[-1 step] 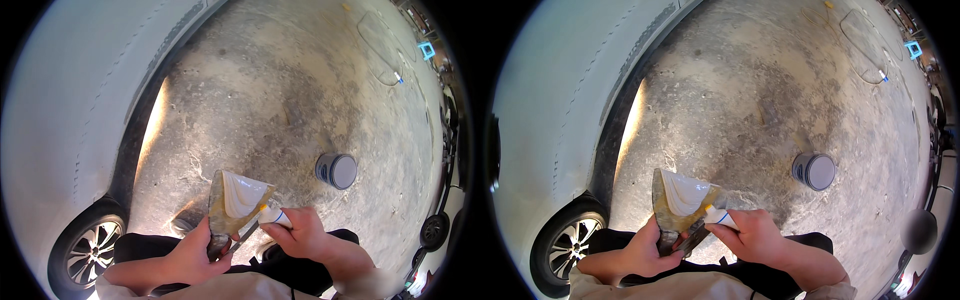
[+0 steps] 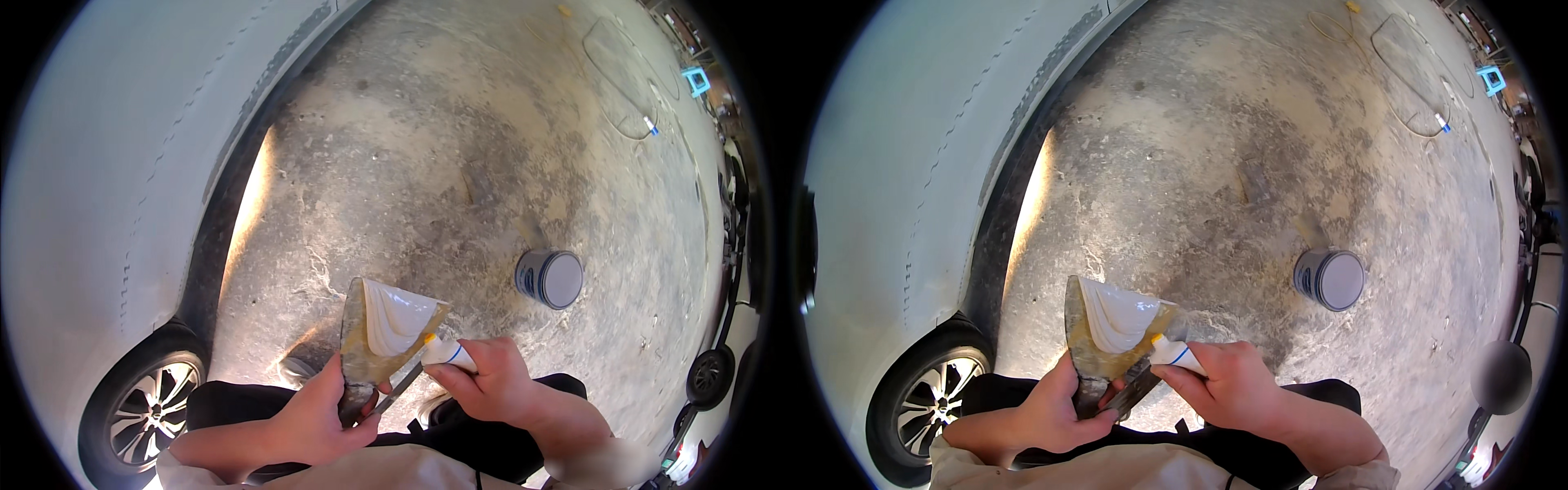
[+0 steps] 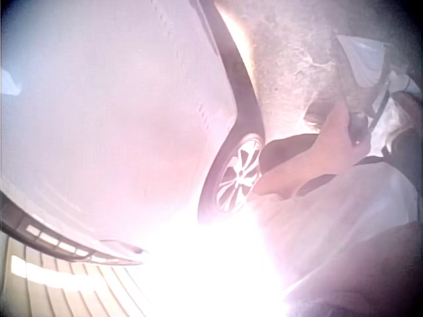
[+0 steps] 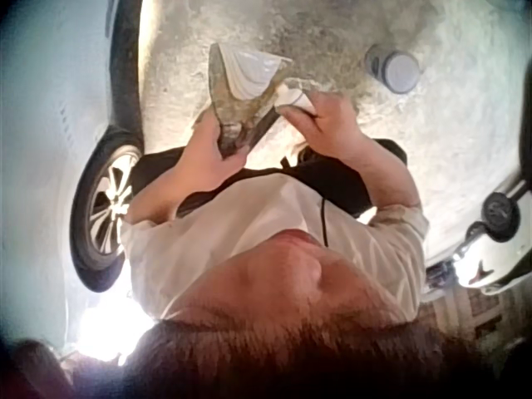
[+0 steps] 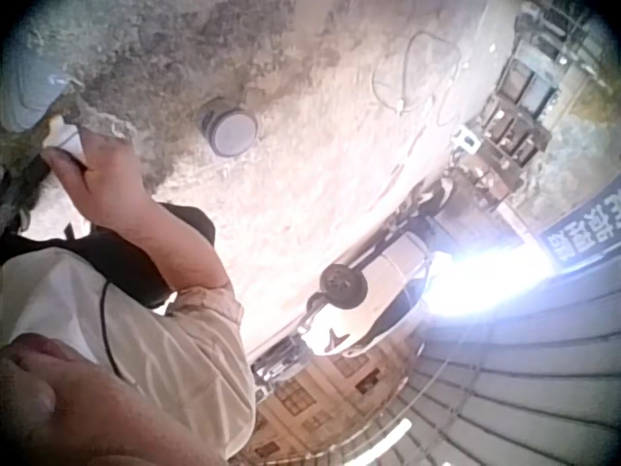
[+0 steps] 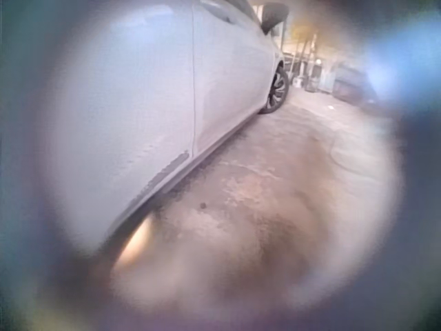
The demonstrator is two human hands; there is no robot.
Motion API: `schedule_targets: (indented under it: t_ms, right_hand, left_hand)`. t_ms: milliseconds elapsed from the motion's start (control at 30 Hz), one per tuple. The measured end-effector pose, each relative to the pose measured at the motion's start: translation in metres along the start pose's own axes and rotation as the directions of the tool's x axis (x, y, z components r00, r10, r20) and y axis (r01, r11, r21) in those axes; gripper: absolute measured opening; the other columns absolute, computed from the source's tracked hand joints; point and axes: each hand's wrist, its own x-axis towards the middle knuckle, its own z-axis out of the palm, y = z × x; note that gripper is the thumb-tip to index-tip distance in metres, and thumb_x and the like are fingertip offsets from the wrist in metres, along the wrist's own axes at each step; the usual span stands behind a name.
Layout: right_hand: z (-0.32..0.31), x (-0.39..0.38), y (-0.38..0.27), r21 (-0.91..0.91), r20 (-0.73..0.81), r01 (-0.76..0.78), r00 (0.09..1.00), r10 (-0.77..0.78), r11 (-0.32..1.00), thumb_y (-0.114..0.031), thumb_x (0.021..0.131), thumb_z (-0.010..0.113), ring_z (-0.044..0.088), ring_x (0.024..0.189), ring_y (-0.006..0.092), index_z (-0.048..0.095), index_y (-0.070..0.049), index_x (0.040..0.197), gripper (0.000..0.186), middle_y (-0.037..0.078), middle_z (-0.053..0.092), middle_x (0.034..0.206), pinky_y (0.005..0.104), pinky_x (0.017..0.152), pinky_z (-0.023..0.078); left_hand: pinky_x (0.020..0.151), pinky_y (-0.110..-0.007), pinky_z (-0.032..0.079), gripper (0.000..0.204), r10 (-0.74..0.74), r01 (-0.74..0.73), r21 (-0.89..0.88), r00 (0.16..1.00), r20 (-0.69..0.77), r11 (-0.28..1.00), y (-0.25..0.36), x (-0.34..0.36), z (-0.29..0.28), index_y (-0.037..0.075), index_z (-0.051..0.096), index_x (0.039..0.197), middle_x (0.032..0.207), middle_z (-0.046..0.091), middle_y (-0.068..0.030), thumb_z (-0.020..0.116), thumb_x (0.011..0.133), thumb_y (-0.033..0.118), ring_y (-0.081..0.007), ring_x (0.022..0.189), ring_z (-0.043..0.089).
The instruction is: The person prepares a body filler mixture by scooping a grey substance from a can onto a putty knife and adding a yellow hardener from a tube. They mix the two components together on the blade of the putty knife. The person then applies the mixed filler to a damaged area on the side panel of a white car using the putty knife.
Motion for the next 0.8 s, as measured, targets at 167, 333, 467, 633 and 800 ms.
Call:
schedule_targets:
  t_ms: [167, 333, 467, 633, 800]
  right_hand:
    - [-0.0003, -0.0033, 0.0036, -0.008, -0.005, 0.022, 1.000, -0.023, 1.000, -0.013, 0.084, 0.070, 0.066, 0.059, 0.0276, 0.069, -0.005, 0.088, 0.008, 0.011, 0.065, 0.069, 0.0323, 0.052, 0.048]
    - [0.0000, -0.0041, 0.0029, -0.001, -0.014, 0.045, 0.999, -0.045, 0.999, -0.013, 0.084, 0.070, 0.065, 0.059, 0.0279, 0.069, -0.005, 0.089, 0.009, 0.011, 0.065, 0.068, 0.0323, 0.051, 0.048]
    - [-0.0011, -0.0045, 0.0016, -0.009, -0.034, 0.053, 0.998, -0.053, 0.999, -0.013, 0.084, 0.071, 0.064, 0.057, 0.0285, 0.069, -0.005, 0.088, 0.009, 0.012, 0.064, 0.067, 0.0328, 0.049, 0.047]
    - [-0.0013, -0.0037, -0.0007, 0.003, -0.053, 0.076, 0.996, -0.076, 0.997, -0.012, 0.083, 0.071, 0.063, 0.054, 0.0290, 0.069, -0.004, 0.086, 0.009, 0.012, 0.063, 0.064, 0.0335, 0.047, 0.046]
    - [-0.0010, -0.0043, -0.0007, 0.016, -0.060, 0.070, 0.996, -0.069, 0.997, -0.012, 0.083, 0.071, 0.063, 0.053, 0.0253, 0.068, -0.004, 0.086, 0.009, 0.012, 0.062, 0.062, 0.0321, 0.048, 0.046]
  left_hand:
    - [0.073, -0.025, 0.046, 0.058, 0.001, -0.001, -0.012, 1.000, -0.007, 1.000, 0.0009, 0.0013, 0.0032, 0.004, 0.036, 0.129, 0.106, 0.054, -0.0026, 0.066, 0.080, 0.000, -0.0091, 0.081, 0.052]
    - [0.072, -0.025, 0.046, 0.055, 0.011, -0.011, 0.003, 1.000, 0.005, 1.000, -0.0023, -0.0001, 0.0046, 0.005, 0.037, 0.127, 0.104, 0.054, -0.0024, 0.065, 0.080, 0.000, -0.0090, 0.081, 0.052]
    - [0.071, -0.025, 0.046, 0.055, -0.006, 0.005, 0.022, 1.000, 0.014, 1.000, -0.0023, 0.0024, 0.0044, 0.005, 0.037, 0.127, 0.101, 0.053, -0.0021, 0.065, 0.080, 0.000, -0.0087, 0.081, 0.052]
    - [0.070, -0.026, 0.045, 0.053, -0.009, 0.008, -0.043, 0.999, -0.031, 0.999, 0.0019, 0.0028, 0.0091, 0.006, 0.040, 0.125, 0.093, 0.052, -0.0022, 0.066, 0.080, 0.002, -0.0089, 0.078, 0.052]
    - [0.069, -0.025, 0.045, 0.051, 0.004, -0.004, 0.030, 1.000, 0.000, 1.000, -0.0047, 0.0022, 0.0061, 0.007, 0.042, 0.123, 0.090, 0.052, -0.0021, 0.067, 0.079, 0.003, -0.0090, 0.077, 0.052]
